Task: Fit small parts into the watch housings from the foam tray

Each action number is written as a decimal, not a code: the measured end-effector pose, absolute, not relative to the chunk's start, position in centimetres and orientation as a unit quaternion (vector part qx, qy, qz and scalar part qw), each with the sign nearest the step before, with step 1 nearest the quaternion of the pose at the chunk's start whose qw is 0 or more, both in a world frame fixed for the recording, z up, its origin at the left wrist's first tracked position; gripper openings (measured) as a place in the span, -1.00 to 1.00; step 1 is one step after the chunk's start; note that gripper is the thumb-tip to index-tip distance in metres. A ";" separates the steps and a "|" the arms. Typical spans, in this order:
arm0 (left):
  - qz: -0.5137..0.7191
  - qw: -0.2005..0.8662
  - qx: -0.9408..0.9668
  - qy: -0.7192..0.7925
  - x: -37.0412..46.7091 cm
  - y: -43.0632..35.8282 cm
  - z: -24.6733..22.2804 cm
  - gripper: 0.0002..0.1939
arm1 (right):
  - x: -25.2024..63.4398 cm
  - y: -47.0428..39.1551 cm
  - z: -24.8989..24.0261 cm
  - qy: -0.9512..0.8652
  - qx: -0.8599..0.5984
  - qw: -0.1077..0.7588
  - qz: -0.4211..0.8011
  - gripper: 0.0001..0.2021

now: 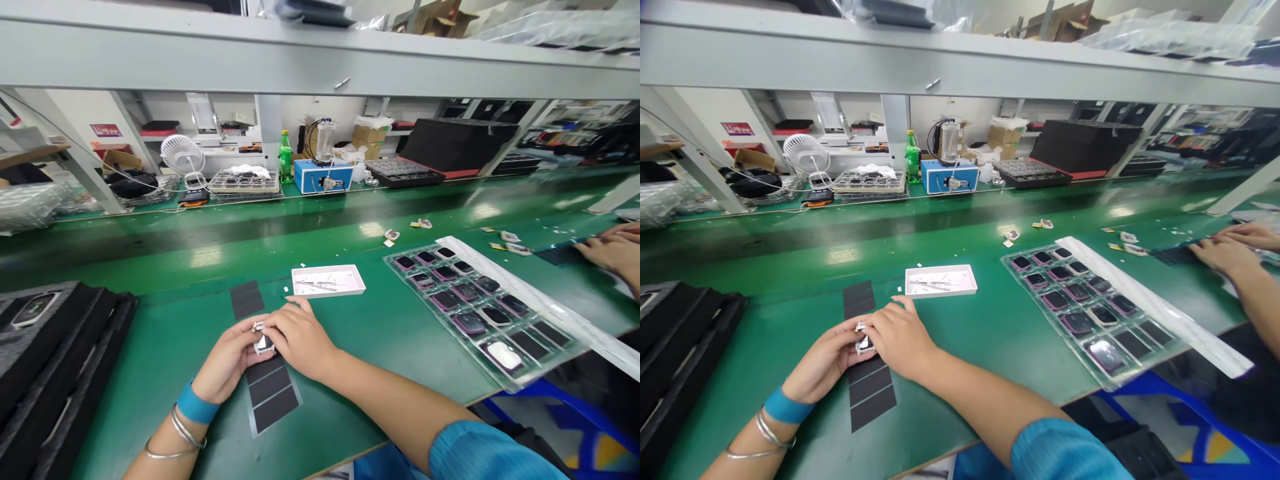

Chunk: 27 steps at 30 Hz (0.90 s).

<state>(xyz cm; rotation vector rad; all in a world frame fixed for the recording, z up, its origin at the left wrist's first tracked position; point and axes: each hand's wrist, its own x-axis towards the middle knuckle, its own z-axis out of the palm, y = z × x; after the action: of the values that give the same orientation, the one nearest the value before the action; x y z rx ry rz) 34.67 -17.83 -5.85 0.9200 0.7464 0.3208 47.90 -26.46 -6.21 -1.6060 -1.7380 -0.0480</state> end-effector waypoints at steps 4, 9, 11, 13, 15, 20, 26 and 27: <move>0.153 0.876 0.325 0.320 34.5 -17.5 -5.5 -0.64 | 48.2 -26.9 -6.1 -0.726 -0.607 0.312 -0.085 -0.82; 0.168 0.864 0.356 0.313 34.6 -17.4 -5.6 -0.58 | 48.2 -26.8 -6.4 -0.731 -0.602 0.312 -0.077 -0.83; 0.171 0.858 0.378 0.304 34.6 -17.4 -5.7 -0.54 | 48.2 -26.6 -6.4 -0.718 -0.605 0.341 -0.040 -0.87; 0.178 0.847 0.402 0.299 34.6 -17.5 -5.7 -0.51 | 48.3 -26.4 -6.4 -0.687 -0.614 0.388 0.019 -0.91; 0.177 0.837 0.426 0.294 34.5 -17.5 -5.7 -0.49 | 48.6 -26.3 -6.5 -0.643 -0.619 0.440 0.100 -0.80; 0.165 0.832 0.453 0.275 34.6 -17.7 -5.9 -0.37 | 48.9 -26.0 -7.3 -0.541 -0.530 0.517 0.398 -0.47; 0.186 0.815 0.499 0.227 34.8 -17.8 -6.2 -0.22 | 48.0 -26.0 -7.7 -0.526 -0.497 0.551 0.416 -0.55; 0.193 0.810 0.506 0.225 34.8 -17.7 -6.1 -0.18 | 48.0 -25.9 -7.8 -0.529 -0.509 0.551 0.398 -0.56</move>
<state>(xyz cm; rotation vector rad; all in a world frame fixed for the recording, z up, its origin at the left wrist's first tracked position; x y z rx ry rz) 34.84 -17.70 -6.12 1.0811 0.4812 0.4120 47.99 -25.92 -7.79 -1.2037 -1.2513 0.9412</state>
